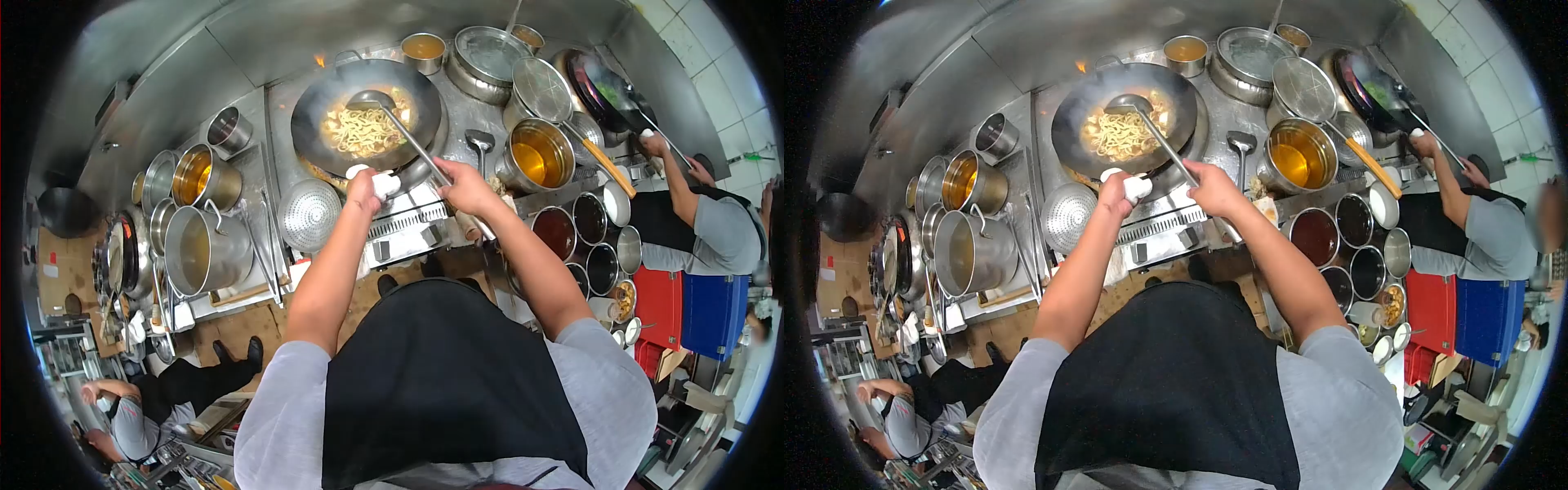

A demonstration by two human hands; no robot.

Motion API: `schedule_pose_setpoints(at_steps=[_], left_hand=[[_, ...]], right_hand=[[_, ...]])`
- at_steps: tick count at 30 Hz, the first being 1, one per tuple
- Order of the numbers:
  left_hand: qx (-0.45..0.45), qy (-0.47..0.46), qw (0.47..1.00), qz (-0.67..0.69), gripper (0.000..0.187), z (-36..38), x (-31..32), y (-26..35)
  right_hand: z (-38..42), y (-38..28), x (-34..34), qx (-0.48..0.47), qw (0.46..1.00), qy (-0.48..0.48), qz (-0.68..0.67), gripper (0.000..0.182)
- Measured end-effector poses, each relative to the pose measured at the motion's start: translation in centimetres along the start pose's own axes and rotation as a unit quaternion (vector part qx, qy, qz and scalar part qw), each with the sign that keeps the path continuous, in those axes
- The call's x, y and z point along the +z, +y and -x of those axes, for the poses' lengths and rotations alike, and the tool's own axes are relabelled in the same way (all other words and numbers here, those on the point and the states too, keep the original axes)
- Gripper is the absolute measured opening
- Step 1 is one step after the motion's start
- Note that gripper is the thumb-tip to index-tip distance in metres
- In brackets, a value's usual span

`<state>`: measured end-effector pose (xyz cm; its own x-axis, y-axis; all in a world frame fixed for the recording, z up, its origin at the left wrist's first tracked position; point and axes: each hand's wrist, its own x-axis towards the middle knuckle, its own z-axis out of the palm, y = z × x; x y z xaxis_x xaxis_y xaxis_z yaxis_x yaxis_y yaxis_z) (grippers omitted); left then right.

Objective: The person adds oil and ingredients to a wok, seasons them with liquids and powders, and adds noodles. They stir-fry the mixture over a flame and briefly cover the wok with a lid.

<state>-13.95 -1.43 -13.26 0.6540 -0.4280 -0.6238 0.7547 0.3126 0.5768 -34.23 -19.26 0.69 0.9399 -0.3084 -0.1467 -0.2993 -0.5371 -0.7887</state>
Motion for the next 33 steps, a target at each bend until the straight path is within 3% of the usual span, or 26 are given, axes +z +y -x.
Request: schedule_pose_setpoints(at_steps=[3, 6, 7, 9, 11, 13, 16, 17, 18, 20, 21, 23, 24, 26, 28, 29, 30, 31, 33], left_hand=[[-0.003, -0.008, 1.0, -0.003, 0.023, -0.4, -0.5, 0.1], [0.001, 0.005, 1.0, 0.029, 0.022, 0.4, 0.2, 0.0], [-0.002, -0.002, 1.0, 0.022, 0.022, 0.9, 0.3, 0.2], [-0.013, -0.004, 1.0, 0.011, 0.022, 1.7, 0.3, 0.4], [-0.042, -0.027, 0.999, -0.011, 0.021, 1.2, 0.1, 0.7], [-0.051, -0.043, 0.997, -0.031, 0.018, 0.7, -0.2, 0.6], [-0.062, -0.047, 0.997, -0.019, 0.01, 0.0, -0.6, 0.5], [-0.054, -0.057, 0.996, -0.029, 0.008, -0.3, -1.1, 0.4], [-0.05, -0.06, 0.996, -0.04, 0.007, 0.2, -0.9, 0.5], [-0.048, -0.044, 0.997, -0.047, 0.007, 0.9, -0.4, 0.8], [-0.051, -0.025, 0.998, -0.041, 0.007, 1.0, -0.2, 0.8], [-0.05, -0.029, 0.997, -0.048, 0.008, 1.7, 0.4, 1.0], [-0.05, -0.028, 0.997, -0.049, 0.008, 1.9, 0.5, 1.1], [-0.051, -0.012, 0.998, -0.038, 0.007, 2.1, 0.7, 1.0], [-0.045, -0.013, 0.998, -0.041, 0.007, 2.0, 0.5, 0.9], [-0.044, -0.013, 0.998, -0.049, 0.007, 2.0, 0.1, 1.0], [-0.043, -0.014, 0.998, -0.044, 0.008, 2.2, 0.1, 1.0], [-0.046, -0.02, 0.998, -0.046, 0.009, 2.4, 0.1, 1.0], [-0.048, -0.006, 0.997, -0.052, 0.01, 2.9, 0.5, 1.2]], right_hand=[[2.1, 2.0, 0.9, -0.017, 0.995, 0.048, -0.089, 0.075], [4.5, 5.1, 2.4, -0.077, 0.973, 0.204, -0.073, 0.076], [4.7, 6.2, 2.1, -0.073, 0.974, 0.2, -0.073, 0.076], [5.8, 8.5, 1.9, 0.049, 0.976, 0.208, 0.047, 0.077], [5.7, 13.8, 2.3, 0.026, 0.962, 0.246, 0.115, 0.078], [6.1, 16.0, 1.5, 0.11, 0.967, 0.183, 0.137, 0.079], [7.2, 18.4, 1.5, 0.153, 0.962, 0.141, 0.174, 0.078], [7.6, 18.9, 2.3, 0.067, 0.942, 0.199, 0.263, 0.061], [8.0, 17.6, 2.8, -0.02, 0.93, 0.255, 0.263, 0.044], [10.1, 12.1, 4.3, -0.037, 0.985, 0.1, 0.138, 0.012], [11.8, 11.3, 6.1, -0.093, 0.994, 0.015, 0.05, 0.009], [14.0, 11.4, 10.0, -0.081, 0.971, -0.217, -0.053, 0.011], [15.0, 13.5, 12.1, -0.079, 0.971, -0.217, -0.053, 0.011], [16.0, 21.6, 18.4, 0.052, 0.983, -0.158, -0.083, 0.01], [15.1, 35.7, 26.4, 0.235, 0.969, -0.063, -0.045, 0.014], [14.0, 36.4, 25.8, 0.398, 0.868, 0.061, -0.29, 0.009], [12.5, 36.1, 24.9, 0.52, 0.668, 0.173, -0.503, 0.006], [10.8, 31.9, 21.6, 0.566, 0.609, 0.265, -0.488, 0.012], [9.0, 33.9, 21.7, 0.528, 0.541, 0.308, -0.578, 0.009]])
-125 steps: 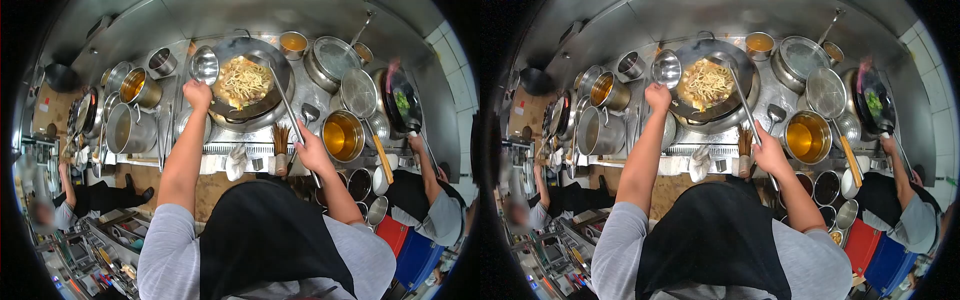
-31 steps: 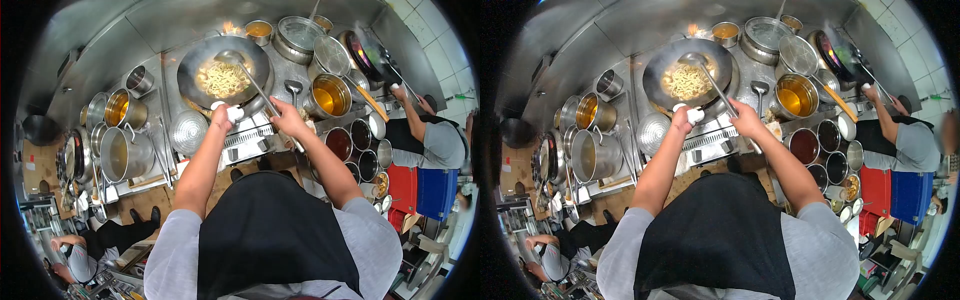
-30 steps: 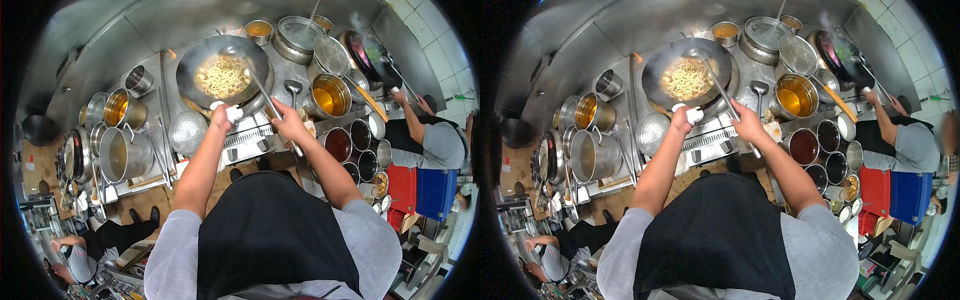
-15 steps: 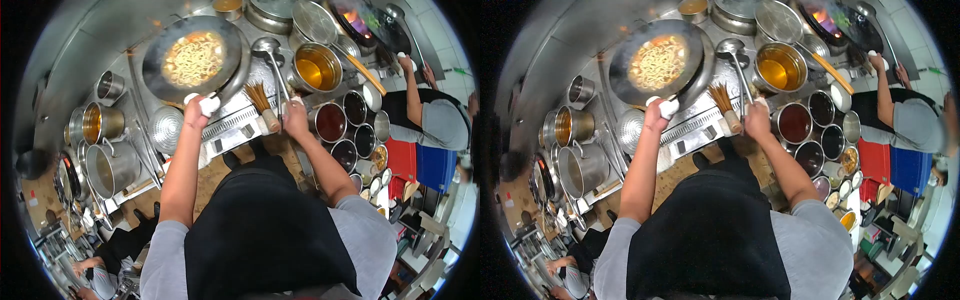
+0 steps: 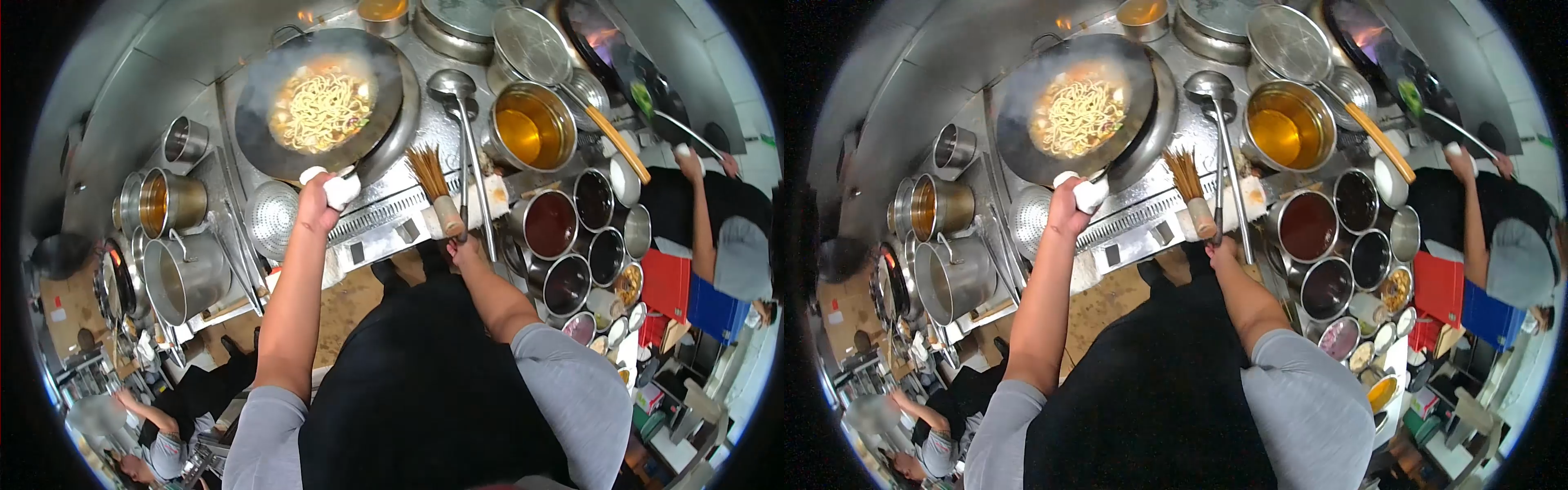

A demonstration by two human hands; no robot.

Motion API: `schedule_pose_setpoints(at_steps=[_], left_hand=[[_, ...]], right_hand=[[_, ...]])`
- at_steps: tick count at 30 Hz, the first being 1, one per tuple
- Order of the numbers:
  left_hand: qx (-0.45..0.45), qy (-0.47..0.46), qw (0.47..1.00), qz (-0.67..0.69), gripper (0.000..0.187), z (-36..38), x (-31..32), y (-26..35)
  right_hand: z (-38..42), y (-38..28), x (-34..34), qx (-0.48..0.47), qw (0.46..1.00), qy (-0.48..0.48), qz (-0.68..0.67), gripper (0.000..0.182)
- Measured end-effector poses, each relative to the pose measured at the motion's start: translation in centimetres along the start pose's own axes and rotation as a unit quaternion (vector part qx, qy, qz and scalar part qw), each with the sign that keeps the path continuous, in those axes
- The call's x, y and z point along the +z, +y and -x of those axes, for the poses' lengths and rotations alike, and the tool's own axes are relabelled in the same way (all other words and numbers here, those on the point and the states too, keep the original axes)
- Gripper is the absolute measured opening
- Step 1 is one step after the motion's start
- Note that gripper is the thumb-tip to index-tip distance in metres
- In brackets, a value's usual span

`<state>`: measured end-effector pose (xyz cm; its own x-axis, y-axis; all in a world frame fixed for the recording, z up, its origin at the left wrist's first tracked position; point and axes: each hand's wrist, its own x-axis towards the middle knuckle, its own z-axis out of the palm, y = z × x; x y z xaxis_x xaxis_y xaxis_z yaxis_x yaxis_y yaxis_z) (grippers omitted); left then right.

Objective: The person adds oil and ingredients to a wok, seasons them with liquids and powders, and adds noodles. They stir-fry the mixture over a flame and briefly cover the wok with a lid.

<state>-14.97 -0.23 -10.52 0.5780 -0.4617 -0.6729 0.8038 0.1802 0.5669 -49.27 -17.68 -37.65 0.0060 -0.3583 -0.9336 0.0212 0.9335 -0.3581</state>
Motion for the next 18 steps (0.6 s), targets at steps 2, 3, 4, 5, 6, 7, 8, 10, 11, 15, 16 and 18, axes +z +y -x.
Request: schedule_pose_setpoints(at_steps=[2, 3, 4, 5, 6, 7, 8, 10, 11, 15, 16, 18], left_hand=[[-0.013, 0.003, 1.0, 0.013, 0.011, 0.4, 0.3, 0.1], [-0.008, -0.002, 1.0, 0.02, 0.011, 0.3, 0.1, 0.1], [-0.004, -0.008, 1.0, 0.027, 0.012, 0.2, 0.0, 0.0], [-0.011, -0.021, 0.999, 0.036, 0.013, -0.2, -0.4, -0.2], [-0.007, -0.018, 0.999, 0.039, 0.014, -0.6, -0.8, -0.4], [-0.003, -0.012, 0.999, 0.039, 0.012, -0.4, -0.4, -0.4], [0.001, -0.007, 0.999, 0.039, 0.01, 0.0, 0.0, -0.4], [-0.005, -0.008, 0.999, 0.045, 0.015, -0.3, -0.6, -0.3], [0.0, -0.005, 0.999, 0.039, 0.015, -0.6, -0.9, -0.5], [0.01, 0.005, 0.999, 0.033, 0.016, -0.5, -0.7, -0.6], [0.012, 0.007, 0.999, 0.033, 0.016, -0.3, -0.6, -0.6], [0.008, 0.004, 0.999, 0.039, 0.015, 0.0, -0.5, -0.6]], right_hand=[[-2.8, 0.5, 0.1, -0.021, 0.997, -0.054, -0.043, 0.009], [-1.6, 0.6, 1.8, -0.06, 0.994, 0.021, -0.088, 0.011], [-5.8, 2.2, 0.1, -0.066, 0.977, -0.06, -0.196, 0.015], [-7.8, 3.6, -0.6, -0.123, 0.988, -0.03, -0.083, 0.015], [-8.5, 4.1, -0.9, -0.18, 0.983, -0.001, 0.03, 0.015], [-8.5, 3.8, -0.9, -0.181, 0.983, -0.008, 0.033, 0.015], [-8.4, 3.4, -1.0, -0.129, 0.99, -0.018, -0.044, 0.02], [-7.8, 2.4, -1.1, -0.075, 0.99, -0.029, -0.116, 0.026], [-7.3, 1.8, -1.1, -0.052, 0.993, 0.011, -0.108, 0.027], [-8.8, 1.6, -1.9, -0.014, 0.994, 0.037, -0.099, 0.028], [-8.9, 1.7, -2.1, -0.01, 0.995, 0.035, -0.091, 0.029], [-8.8, 1.6, -2.4, -0.009, 0.998, 0.023, -0.06, 0.029]])
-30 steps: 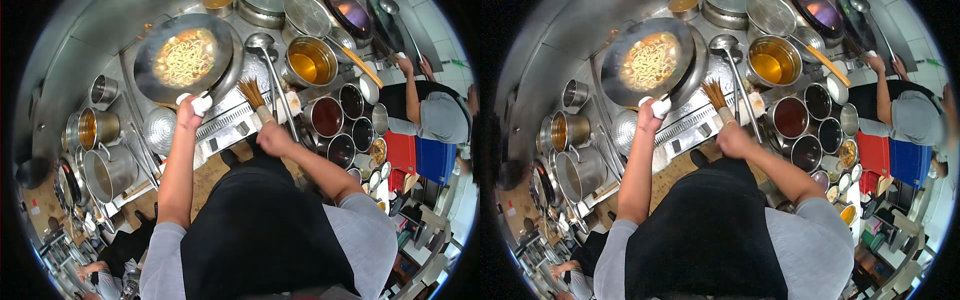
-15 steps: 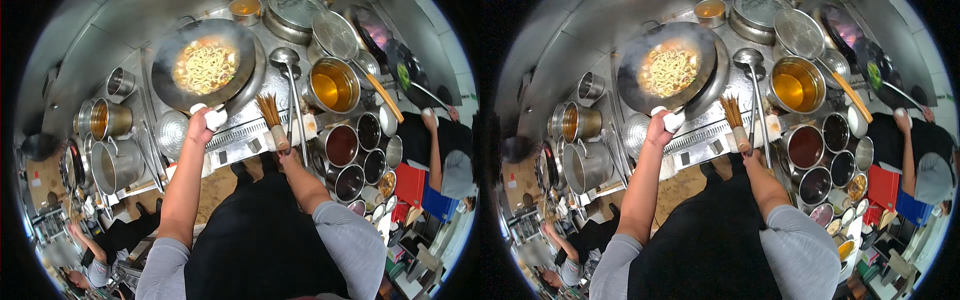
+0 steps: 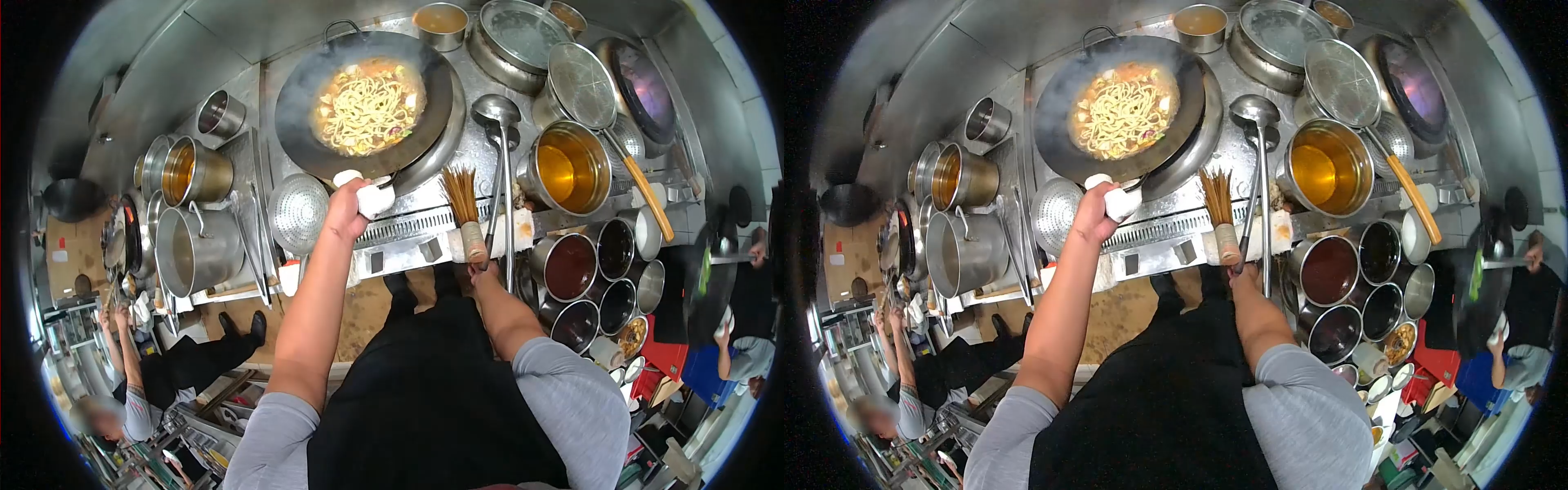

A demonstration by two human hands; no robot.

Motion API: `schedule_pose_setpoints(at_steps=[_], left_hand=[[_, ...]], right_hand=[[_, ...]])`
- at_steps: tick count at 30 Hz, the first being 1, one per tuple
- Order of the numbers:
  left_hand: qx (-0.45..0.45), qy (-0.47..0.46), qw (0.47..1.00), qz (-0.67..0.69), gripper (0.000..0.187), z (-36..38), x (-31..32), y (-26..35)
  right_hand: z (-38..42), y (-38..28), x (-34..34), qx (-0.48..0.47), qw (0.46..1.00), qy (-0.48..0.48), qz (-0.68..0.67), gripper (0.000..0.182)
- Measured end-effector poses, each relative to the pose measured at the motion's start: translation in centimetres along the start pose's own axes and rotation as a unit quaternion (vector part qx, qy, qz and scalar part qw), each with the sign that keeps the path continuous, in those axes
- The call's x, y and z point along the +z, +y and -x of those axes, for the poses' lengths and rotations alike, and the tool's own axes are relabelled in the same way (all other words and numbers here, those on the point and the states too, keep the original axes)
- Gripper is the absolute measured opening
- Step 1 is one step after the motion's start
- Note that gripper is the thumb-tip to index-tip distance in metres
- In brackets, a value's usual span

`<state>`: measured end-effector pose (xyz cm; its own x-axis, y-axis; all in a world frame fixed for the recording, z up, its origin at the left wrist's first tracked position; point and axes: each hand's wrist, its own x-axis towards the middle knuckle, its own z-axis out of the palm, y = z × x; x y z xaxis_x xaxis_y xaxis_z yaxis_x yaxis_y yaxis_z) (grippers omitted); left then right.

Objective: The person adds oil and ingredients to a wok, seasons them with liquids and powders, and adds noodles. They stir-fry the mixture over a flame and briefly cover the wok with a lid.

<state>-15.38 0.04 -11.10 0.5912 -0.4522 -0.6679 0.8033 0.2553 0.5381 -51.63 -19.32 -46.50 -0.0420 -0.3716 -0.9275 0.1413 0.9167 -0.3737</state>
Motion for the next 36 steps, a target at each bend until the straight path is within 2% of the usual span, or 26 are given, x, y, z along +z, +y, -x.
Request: schedule_pose_setpoints(at_steps=[5, 7, 11, 14, 19, 26, 29, 31, 32, 36], left_hand=[[0.007, -0.011, 1.0, 0.015, 0.011, 0.3, 0.1, 0.1], [0.01, -0.004, 1.0, 0.014, 0.01, 0.4, 0.3, 0.0], [0.01, -0.003, 1.0, 0.017, 0.01, 0.3, 0.2, 0.0], [0.013, -0.007, 1.0, 0.026, 0.01, 0.7, 0.4, 0.1], [0.015, -0.005, 1.0, 0.026, 0.011, 0.6, 0.4, 0.0], [0.019, 0.002, 1.0, 0.023, 0.012, 0.7, 0.4, 0.0], [0.014, 0.0, 1.0, 0.02, 0.012, 0.6, 0.3, 0.0], [0.015, -0.003, 1.0, 0.018, 0.012, 0.6, 0.3, 0.1], [0.015, -0.003, 1.0, 0.018, 0.012, 0.6, 0.3, 0.1], [0.013, -0.005, 1.0, 0.022, 0.012, 0.6, 0.3, 0.1]], right_hand=[[-1.6, 0.7, -0.4, -0.009, 1.0, 0.01, 0.021, 0.03], [-2.1, 0.3, -1.0, 0.015, 0.997, -0.066, 0.037, 0.031], [3.2, -0.7, 1.4, -0.014, 1.0, 0.0, 0.011, 0.031], [3.0, -0.9, 1.8, 0.014, 1.0, -0.012, -0.002, 0.031], [-1.8, 0.3, 0.1, 0.031, 0.999, -0.036, 0.019, 0.031], [-2.9, 0.7, 0.1, -0.004, 1.0, -0.009, -0.001, 0.034], [-2.6, 0.6, 0.0, 0.042, 0.999, -0.004, -0.017, 0.036], [-2.7, 1.5, -0.9, -0.075, 0.989, -0.071, 0.107, 0.036], [-3.1, 1.4, -0.8, -0.075, 0.989, -0.071, 0.107, 0.036], [-3.9, 0.3, -0.1, 0.024, 0.995, -0.024, 0.092, 0.037]])
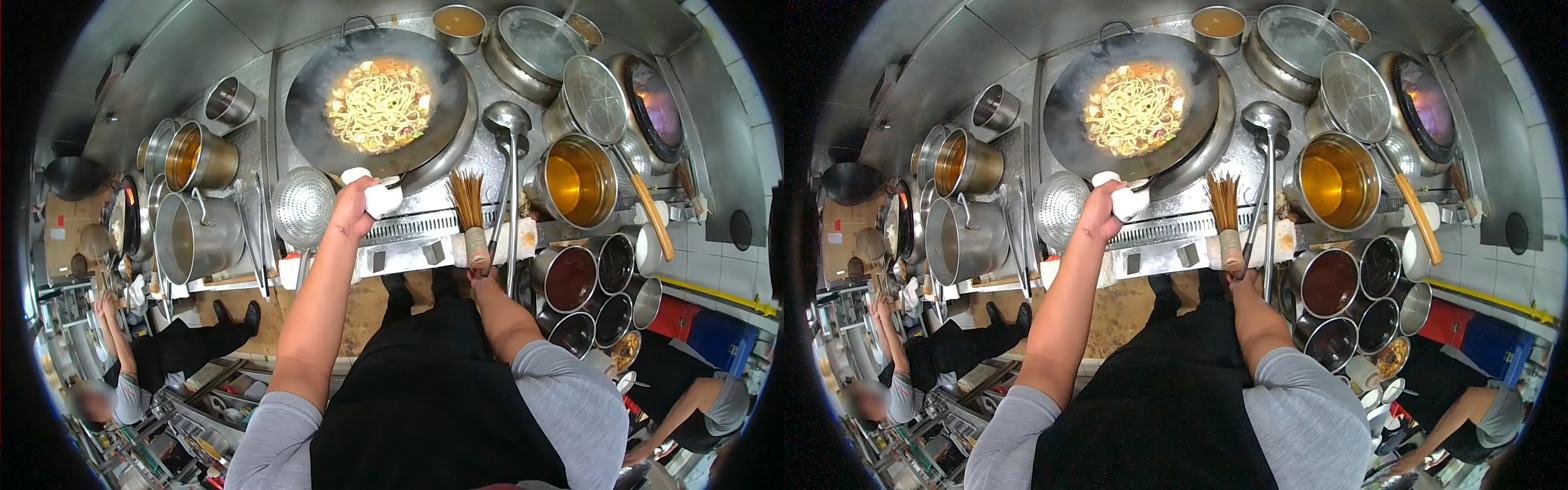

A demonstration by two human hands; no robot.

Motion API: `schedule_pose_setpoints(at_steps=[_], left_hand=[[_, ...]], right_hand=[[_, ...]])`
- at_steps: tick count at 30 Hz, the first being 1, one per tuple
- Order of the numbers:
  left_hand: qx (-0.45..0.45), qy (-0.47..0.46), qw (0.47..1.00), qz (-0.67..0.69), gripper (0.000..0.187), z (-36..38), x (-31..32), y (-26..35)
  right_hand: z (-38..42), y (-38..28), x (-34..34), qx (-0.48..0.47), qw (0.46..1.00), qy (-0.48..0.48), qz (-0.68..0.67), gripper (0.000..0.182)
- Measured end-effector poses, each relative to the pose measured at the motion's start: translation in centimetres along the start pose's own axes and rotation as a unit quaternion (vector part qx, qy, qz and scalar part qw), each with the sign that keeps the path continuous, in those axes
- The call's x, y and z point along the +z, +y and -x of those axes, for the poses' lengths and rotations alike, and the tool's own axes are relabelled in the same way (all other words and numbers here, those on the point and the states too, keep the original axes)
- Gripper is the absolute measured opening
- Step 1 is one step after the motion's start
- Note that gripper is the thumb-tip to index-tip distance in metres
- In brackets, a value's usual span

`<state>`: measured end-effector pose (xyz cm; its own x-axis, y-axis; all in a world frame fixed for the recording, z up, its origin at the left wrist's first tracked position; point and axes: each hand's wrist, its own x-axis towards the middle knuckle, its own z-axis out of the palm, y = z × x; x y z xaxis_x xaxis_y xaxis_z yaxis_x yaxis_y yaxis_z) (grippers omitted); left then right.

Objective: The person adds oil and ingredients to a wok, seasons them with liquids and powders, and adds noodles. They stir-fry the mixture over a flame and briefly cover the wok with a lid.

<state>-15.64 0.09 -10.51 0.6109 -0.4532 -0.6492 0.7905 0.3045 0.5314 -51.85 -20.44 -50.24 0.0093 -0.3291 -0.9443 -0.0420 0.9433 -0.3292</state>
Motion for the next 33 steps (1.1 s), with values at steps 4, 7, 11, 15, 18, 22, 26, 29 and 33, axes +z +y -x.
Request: schedule_pose_setpoints(at_steps=[4, 7, 11, 15, 18, 22, 26, 29, 33], left_hand=[[-0.004, 0.007, 1.0, 0.001, 0.011, 0.2, 0.1, 0.1], [0.001, 0.007, 1.0, -0.003, 0.01, 0.2, 0.1, 0.1], [0.0, -0.006, 1.0, -0.005, 0.01, -0.4, -0.6, 0.0], [-0.002, -0.001, 1.0, -0.002, 0.009, -0.3, -0.5, 0.0], [-0.002, 0.0, 1.0, -0.001, 0.009, -0.1, -0.2, 0.1], [0.002, 0.005, 1.0, 0.001, 0.011, 0.1, -0.1, 0.1], [0.003, -0.005, 1.0, 0.0, 0.011, -0.2, -0.4, 0.0], [0.001, -0.009, 1.0, 0.002, 0.011, -0.3, -0.5, 0.0], [0.002, 0.0, 1.0, -0.001, 0.012, 0.2, 0.0, 0.1]], right_hand=[[-0.1, 0.5, 0.0, -0.01, 0.999, 0.02, -0.042, 0.04], [0.7, 0.2, 0.1, -0.016, 1.0, -0.014, -0.002, 0.041], [1.7, -0.3, 0.3, 0.001, 1.0, -0.01, -0.008, 0.041], [2.6, -0.7, 0.6, 0.004, 1.0, -0.004, -0.021, 0.039], [2.5, -0.8, 0.9, 0.009, 1.0, 0.005, -0.016, 0.037], [1.9, -0.6, 0.6, 0.005, 1.0, 0.008, -0.006, 0.036], [0.8, 0.0, 0.4, -0.01, 1.0, 0.017, -0.008, 0.035], [1.5, -0.4, 0.5, -0.025, 0.999, 0.013, 0.021, 0.032], [1.9, -0.8, 0.2, 0.001, 0.999, 0.011, -0.038, 0.029]])
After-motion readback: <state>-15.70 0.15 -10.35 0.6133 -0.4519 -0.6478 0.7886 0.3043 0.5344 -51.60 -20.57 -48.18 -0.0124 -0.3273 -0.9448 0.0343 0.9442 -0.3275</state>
